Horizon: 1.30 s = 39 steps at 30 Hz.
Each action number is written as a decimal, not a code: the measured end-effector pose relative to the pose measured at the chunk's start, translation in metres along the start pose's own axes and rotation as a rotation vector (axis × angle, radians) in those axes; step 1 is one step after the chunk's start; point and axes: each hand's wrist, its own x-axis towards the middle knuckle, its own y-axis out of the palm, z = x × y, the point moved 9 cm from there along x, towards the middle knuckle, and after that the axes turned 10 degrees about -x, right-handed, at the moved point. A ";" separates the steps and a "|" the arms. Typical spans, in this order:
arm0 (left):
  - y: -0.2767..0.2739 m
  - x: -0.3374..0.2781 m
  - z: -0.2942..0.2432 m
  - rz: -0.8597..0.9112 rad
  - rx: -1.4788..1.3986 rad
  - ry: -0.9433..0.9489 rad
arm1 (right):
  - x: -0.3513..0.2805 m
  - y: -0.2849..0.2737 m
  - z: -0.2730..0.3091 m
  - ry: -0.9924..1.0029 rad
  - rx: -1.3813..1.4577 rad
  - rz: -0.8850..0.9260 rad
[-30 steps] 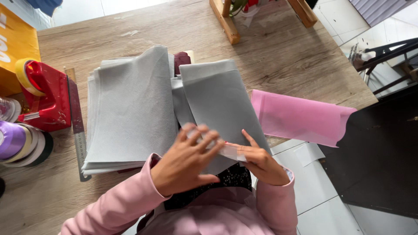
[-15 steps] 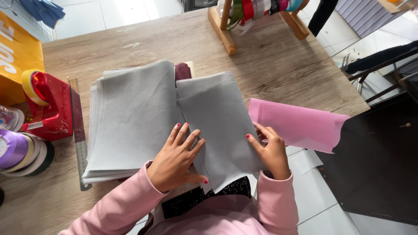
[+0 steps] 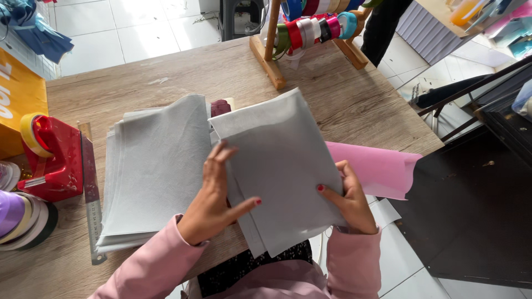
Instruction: The person folds a large sheet of gray paper on a wooden table and uses a yellow utility knife to cut it into smaller pieces. They then stack the cut gray sheets and place a pink sheet on top of the stack.
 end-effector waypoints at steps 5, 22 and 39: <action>0.002 0.012 0.057 -0.137 -0.597 -0.246 | -0.018 -0.021 0.013 -0.088 0.113 -0.132; -0.005 0.008 0.016 -0.137 -0.782 -0.060 | -0.020 0.019 0.042 0.012 0.280 -0.129; -0.070 -0.046 -0.007 -0.572 -0.801 -0.432 | -0.026 0.075 0.087 -0.039 0.442 0.248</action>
